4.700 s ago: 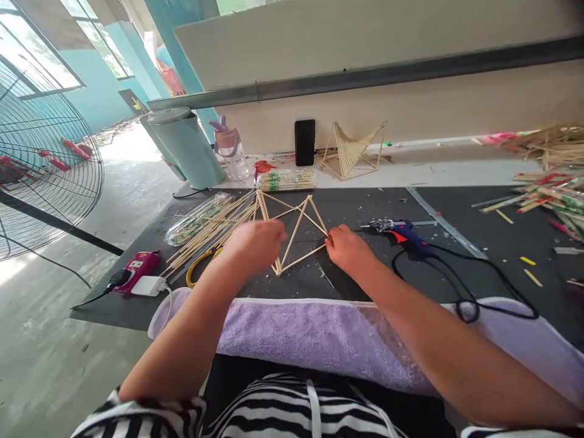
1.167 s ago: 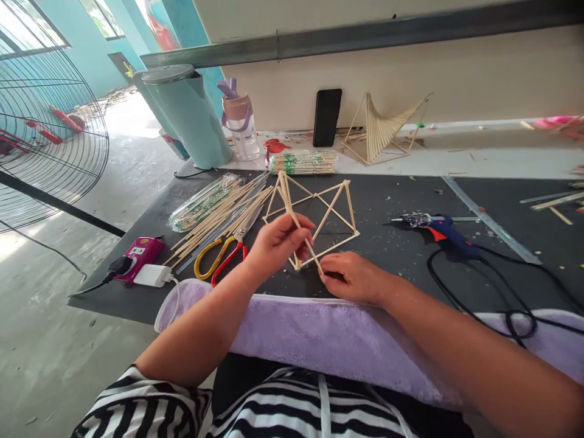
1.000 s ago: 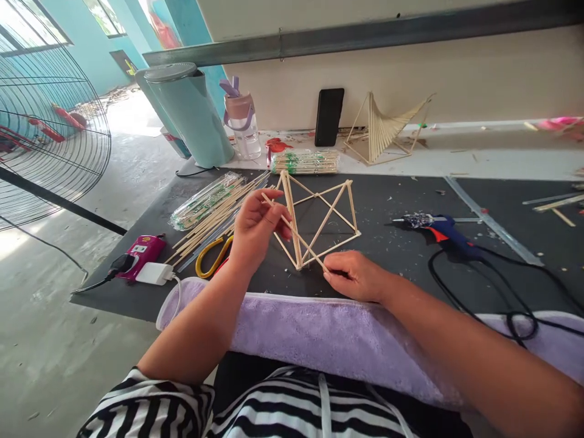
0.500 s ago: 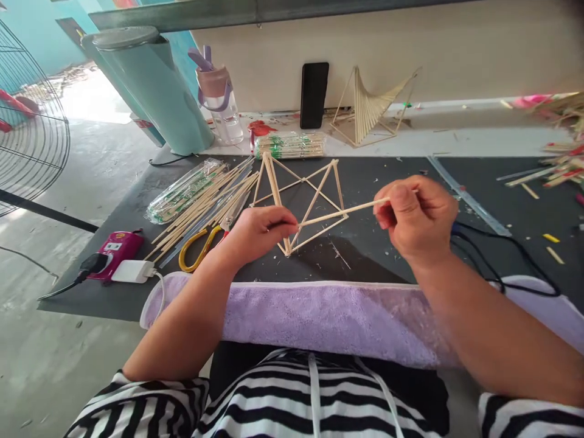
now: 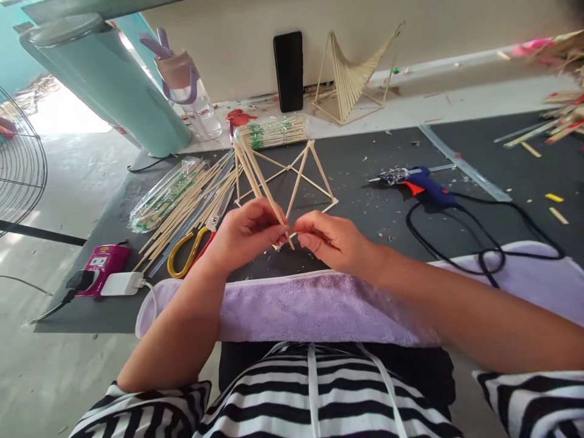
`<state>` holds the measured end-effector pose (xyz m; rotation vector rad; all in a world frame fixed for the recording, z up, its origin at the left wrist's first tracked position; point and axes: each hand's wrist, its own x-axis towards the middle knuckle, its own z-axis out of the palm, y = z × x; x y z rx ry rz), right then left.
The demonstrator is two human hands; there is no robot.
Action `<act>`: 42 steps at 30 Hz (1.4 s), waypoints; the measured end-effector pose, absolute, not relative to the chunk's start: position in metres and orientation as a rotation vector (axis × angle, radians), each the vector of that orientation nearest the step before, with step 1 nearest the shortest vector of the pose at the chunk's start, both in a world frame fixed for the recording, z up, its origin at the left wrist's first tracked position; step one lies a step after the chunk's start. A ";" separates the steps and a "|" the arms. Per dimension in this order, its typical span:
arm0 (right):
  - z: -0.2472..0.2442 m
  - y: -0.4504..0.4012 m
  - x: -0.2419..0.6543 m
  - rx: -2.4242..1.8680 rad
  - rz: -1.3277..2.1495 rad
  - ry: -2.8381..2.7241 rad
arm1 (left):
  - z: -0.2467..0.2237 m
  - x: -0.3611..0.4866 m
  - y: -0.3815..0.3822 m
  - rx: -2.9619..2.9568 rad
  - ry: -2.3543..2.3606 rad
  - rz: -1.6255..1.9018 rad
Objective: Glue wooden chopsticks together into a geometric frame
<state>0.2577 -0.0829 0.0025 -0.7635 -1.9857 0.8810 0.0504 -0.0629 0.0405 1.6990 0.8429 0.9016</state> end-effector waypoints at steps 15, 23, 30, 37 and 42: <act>-0.010 -0.068 0.265 -0.836 0.319 -2.452 | 0.039 0.046 -0.057 1.698 0.879 1.042; 0.096 -0.066 0.323 -1.312 0.000 -1.916 | 0.039 0.048 -0.059 1.674 0.750 0.997; 0.056 -0.031 0.434 -2.511 0.121 -1.907 | 0.040 0.047 -0.064 1.611 0.707 0.856; 0.006 -0.023 0.442 -2.634 0.260 -1.871 | 0.042 0.046 -0.064 1.434 0.670 0.833; 0.015 -0.020 0.440 -2.484 0.508 -1.611 | 0.040 0.045 -0.062 1.362 0.697 0.775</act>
